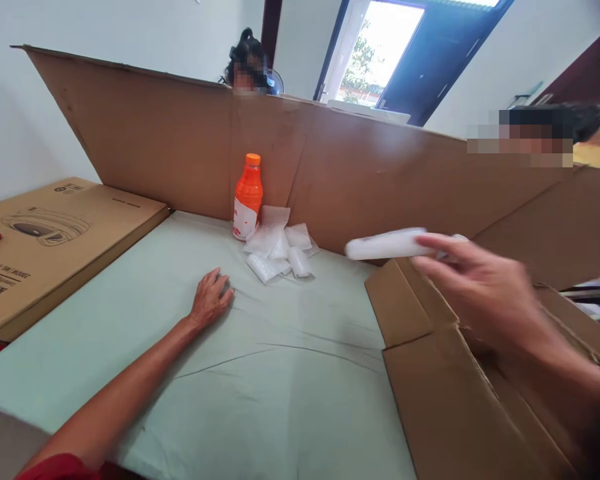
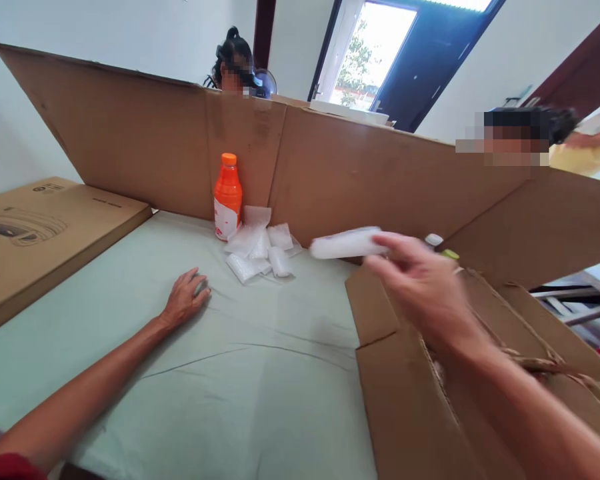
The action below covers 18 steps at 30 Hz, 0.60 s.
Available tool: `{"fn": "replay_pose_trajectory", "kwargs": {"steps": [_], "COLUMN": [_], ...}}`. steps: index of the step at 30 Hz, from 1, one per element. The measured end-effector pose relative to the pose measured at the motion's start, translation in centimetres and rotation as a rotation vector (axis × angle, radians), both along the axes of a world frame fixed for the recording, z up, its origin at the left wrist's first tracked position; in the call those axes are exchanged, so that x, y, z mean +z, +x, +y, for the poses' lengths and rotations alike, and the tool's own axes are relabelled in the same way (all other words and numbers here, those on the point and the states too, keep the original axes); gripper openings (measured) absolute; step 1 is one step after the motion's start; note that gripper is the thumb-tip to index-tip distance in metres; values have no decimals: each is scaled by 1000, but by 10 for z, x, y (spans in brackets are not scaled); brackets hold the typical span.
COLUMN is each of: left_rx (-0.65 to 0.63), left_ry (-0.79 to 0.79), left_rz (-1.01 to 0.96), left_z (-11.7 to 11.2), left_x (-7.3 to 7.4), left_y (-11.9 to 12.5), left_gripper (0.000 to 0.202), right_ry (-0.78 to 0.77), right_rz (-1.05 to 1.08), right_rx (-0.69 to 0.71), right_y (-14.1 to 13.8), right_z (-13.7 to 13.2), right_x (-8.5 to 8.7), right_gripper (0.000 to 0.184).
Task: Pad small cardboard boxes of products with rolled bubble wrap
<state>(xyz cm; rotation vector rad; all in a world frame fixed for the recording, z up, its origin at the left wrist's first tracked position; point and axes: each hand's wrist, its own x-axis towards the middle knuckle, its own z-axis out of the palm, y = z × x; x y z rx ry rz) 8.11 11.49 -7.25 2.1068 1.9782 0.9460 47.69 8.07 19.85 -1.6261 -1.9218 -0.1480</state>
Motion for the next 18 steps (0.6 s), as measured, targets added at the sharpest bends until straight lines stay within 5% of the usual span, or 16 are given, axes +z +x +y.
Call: {"fn": "replay_pose_trajectory", "kwargs": {"steps": [3,8,13,18], "left_rx": [15,27,23,40], "left_ry": [35,81,85,74], "left_rz": [-38,-93,-126,-154], "left_z": [0,3,4,5], "left_x": [-4,-8,-9,-11], "left_y": [-2,0,2,1], "left_gripper": [37,33,31,32], "right_ry": [-105,-92,-281,-307], "right_rz": [118,147,82,84], "right_rx": [187,120,235,277], "right_y": [-68,-169,-206,-205], "right_z": [62,159,168,176], "right_x": [-32,-113,-188,-203], "right_gripper": [36,53,33,35]}}
